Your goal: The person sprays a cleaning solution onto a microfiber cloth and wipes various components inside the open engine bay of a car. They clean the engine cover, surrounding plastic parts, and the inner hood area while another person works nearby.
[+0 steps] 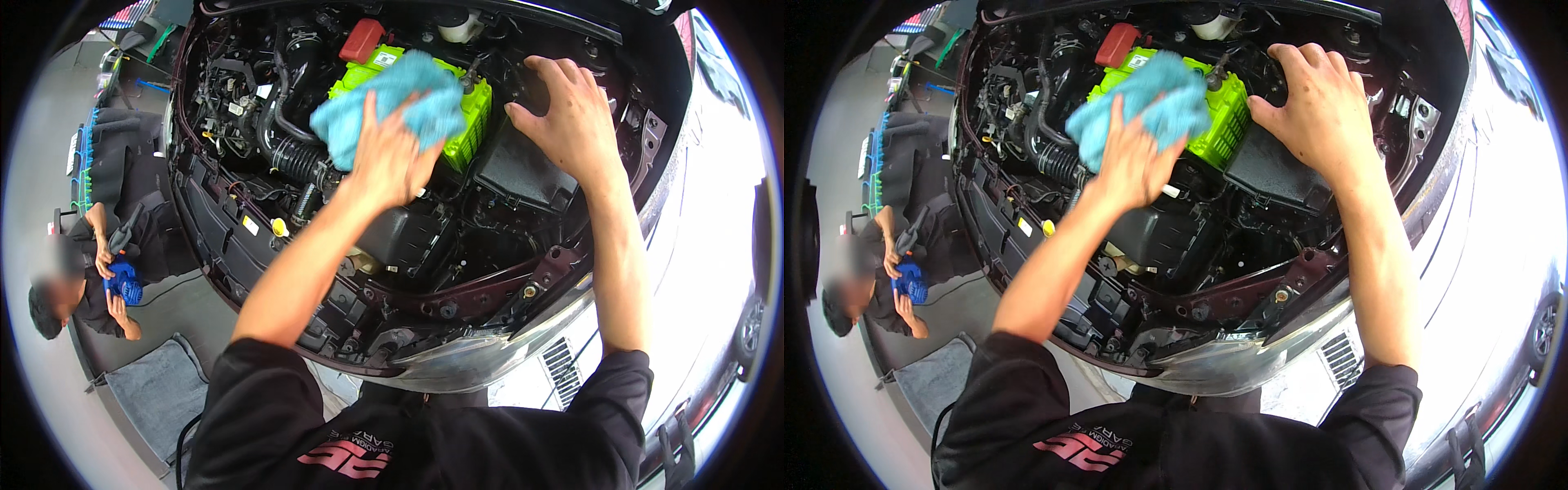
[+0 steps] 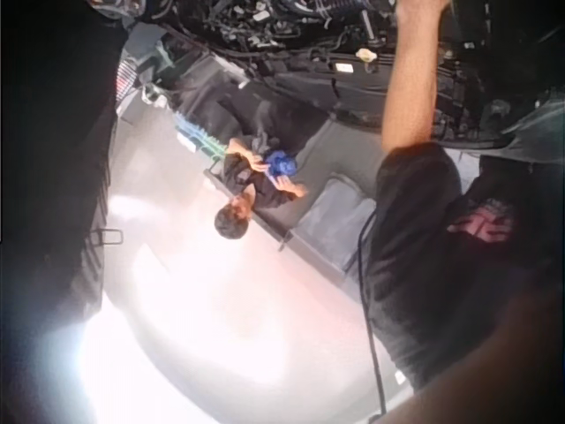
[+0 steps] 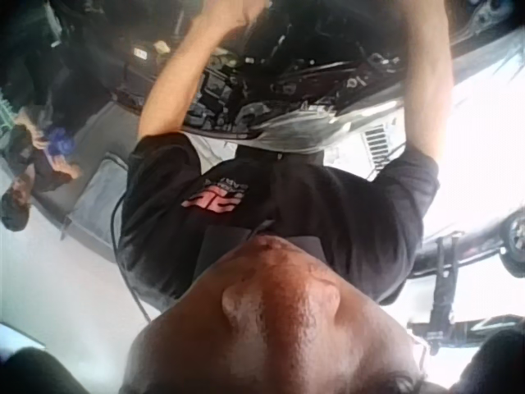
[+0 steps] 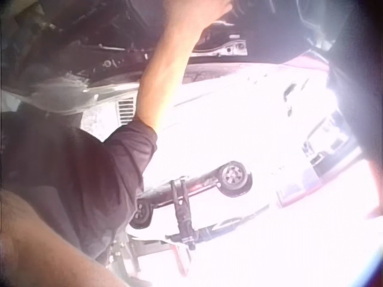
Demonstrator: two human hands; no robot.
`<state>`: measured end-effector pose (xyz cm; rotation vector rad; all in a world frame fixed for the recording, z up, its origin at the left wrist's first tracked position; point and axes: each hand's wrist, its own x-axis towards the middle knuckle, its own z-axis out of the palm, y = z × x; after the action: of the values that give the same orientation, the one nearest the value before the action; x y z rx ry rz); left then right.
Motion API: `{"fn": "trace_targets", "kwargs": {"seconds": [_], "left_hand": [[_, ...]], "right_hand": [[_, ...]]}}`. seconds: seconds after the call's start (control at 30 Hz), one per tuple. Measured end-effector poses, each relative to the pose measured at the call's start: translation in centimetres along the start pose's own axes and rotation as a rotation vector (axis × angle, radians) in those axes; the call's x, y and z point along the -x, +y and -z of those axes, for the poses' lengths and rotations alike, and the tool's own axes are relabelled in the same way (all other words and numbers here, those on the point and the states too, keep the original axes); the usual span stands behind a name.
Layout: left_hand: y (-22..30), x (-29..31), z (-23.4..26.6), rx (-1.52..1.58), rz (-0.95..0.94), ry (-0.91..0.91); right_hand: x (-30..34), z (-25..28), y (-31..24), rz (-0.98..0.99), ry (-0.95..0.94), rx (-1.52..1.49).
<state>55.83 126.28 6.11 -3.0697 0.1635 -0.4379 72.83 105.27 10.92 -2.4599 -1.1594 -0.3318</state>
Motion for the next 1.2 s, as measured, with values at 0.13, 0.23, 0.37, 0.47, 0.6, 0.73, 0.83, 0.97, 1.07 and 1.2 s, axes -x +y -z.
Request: {"fn": "trace_targets", "kwargs": {"seconds": [0.13, 0.23, 0.37, 0.47, 0.6, 0.73, 0.83, 0.97, 1.07, 1.2], "left_hand": [[2.5, 2.5, 1.8, 0.193, 0.174, -0.074], [-0.3, -2.4, 0.7, 0.047, 0.2, -0.249], [2.1, 0.4, 0.4, 0.143, 0.078, 0.125], [4.4, 5.4, 4.5, 0.891, 0.653, -0.144], [1.8, 10.0, 9.0, 1.913, 1.195, 0.605], [2.0, 8.4, 12.6, 2.013, 0.944, 0.679], [3.4, 6.8, 6.7, 1.098, 0.559, 0.204], [1.2, 0.2, -0.8, -0.088, 0.258, -0.069], [1.3, -1.5, -1.4, 0.117, 0.345, 0.102], [4.0, 2.1, 0.3, 0.221, 0.289, 0.05]], "right_hand": [[-0.2, 0.1, -0.1, -0.011, 0.002, -0.004], [-0.4, -0.2, -0.9, 0.038, 0.006, 0.001], [-0.3, -0.4, -0.4, 0.021, -0.01, 0.026], [-0.1, -0.4, -0.1, -0.004, -0.028, 0.039], [-0.1, -0.3, 0.1, -0.003, 0.009, 0.01], [0.0, -0.3, 0.7, -0.016, 0.025, 0.012], [-0.1, -0.3, 0.1, -0.01, 0.017, -0.017], [-0.3, -0.2, -0.2, 0.002, 0.037, -0.011], [-0.1, -0.1, 0.0, 0.025, 0.079, 0.005], [0.0, -0.1, 0.3, -0.011, 0.04, 0.001]]}}
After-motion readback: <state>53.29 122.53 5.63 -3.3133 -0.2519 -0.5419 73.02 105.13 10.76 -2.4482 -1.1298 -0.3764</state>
